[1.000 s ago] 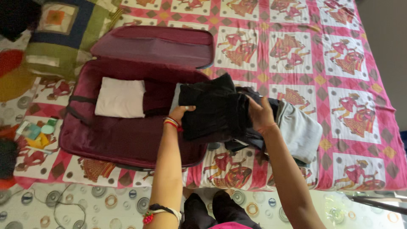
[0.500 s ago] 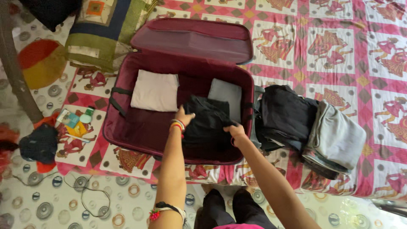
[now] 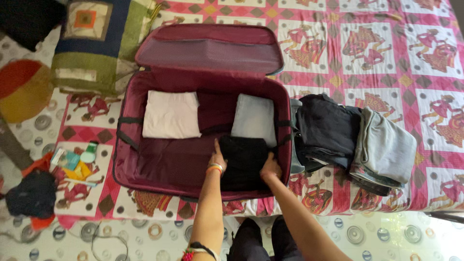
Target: The person folds various clothing items and places them into an open suitcase on a bed. They arrange shirts, pants, and other garments neatly inside, then secure the contents with internal straps and close the suitcase.
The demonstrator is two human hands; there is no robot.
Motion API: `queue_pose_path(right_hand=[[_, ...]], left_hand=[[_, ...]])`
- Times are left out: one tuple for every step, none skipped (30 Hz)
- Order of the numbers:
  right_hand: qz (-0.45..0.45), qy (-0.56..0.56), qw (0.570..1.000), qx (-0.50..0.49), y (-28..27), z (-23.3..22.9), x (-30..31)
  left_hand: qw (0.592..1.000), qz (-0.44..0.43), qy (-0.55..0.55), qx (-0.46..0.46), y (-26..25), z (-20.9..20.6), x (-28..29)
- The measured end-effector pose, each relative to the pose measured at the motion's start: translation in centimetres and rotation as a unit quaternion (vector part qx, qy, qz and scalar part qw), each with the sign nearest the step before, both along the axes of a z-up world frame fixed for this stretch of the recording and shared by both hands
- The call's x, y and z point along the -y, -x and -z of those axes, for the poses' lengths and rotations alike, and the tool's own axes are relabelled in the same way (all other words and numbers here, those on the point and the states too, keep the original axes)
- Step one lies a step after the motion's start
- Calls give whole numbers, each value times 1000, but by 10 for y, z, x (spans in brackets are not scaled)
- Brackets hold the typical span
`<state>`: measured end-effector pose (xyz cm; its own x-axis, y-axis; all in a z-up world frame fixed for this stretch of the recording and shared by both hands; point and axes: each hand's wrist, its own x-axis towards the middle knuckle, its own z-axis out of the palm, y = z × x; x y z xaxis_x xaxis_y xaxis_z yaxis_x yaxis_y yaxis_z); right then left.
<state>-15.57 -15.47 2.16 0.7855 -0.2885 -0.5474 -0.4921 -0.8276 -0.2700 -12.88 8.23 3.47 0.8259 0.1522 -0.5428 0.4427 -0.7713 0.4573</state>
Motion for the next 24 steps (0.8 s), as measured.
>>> queue_pose_path(right_hand=[[-38, 4, 996, 78, 7, -1, -4], [-76, 10, 985, 155, 7, -2, -5], [-193, 58, 964, 176, 9, -2, -5], [-307, 105, 926, 193, 10, 0, -4], [-418, 147, 873, 205, 12, 1, -6], [-415, 133, 885, 166, 14, 1, -8], [-412, 120, 894, 129, 11, 0, -8], [-407, 106, 903, 92, 9, -2, -8], [-409, 113, 901, 93, 8, -8, -6], [-411, 121, 899, 95, 5, -14, -7], [-412, 127, 897, 96, 3, -23, -8], [-386, 115, 904, 143, 0, -34, -5], [-356, 102, 909, 191, -4, -47, -3], [-324, 89, 911, 238, -8, -61, -2], [-328, 120, 893, 283, -16, -76, 3], [-331, 150, 872, 327, -25, -92, 9], [-323, 185, 858, 353, -32, -106, 17], [-315, 220, 842, 378, -38, -120, 25], [-308, 252, 824, 403, -44, -131, 33], [-280, 225, 832, 422, -49, -141, 45], [-252, 196, 839, 441, -54, -149, 57], [-223, 167, 843, 459, -57, -155, 71], [-206, 160, 855, 448, -57, -160, 86], [-188, 152, 867, 436, -57, -162, 103]], left_hand=[[999, 13, -10, 27, 4, -13, 5], [991, 92, -55, 85, 5, -26, 9], [971, 168, -99, 140, 9, -38, 14], [940, 243, -142, 194, 13, -49, 20], [937, 284, -146, 143, 17, -57, 25], [929, 325, -150, 91, 19, -62, 32], [919, 362, -154, 41, 16, -66, 39], [919, 354, -146, 88, 15, -67, 42], [919, 345, -136, 133, 16, -66, 50], [917, 335, -125, 179, 15, -62, 57], [907, 336, -103, 234, 12, -58, 66], [894, 335, -81, 288, 8, -55, 77], [877, 333, -61, 341, 3, -53, 85], [872, 310, -45, 376, -1, -54, 92], [864, 286, -26, 413, -10, -57, 103], [855, 261, -8, 448, -19, -62, 113], [854, 258, 16, 452, -28, -69, 122], [852, 254, 41, 455, -38, -78, 131], [851, 249, 63, 457, -47, -87, 139], [838, 241, 72, 485, -56, -95, 152], [823, 233, 81, 511, -65, -103, 167], [808, 225, 90, 537, -71, -108, 183], [807, 213, 105, 540, -76, -112, 201], [806, 201, 120, 543, -80, -113, 221]])
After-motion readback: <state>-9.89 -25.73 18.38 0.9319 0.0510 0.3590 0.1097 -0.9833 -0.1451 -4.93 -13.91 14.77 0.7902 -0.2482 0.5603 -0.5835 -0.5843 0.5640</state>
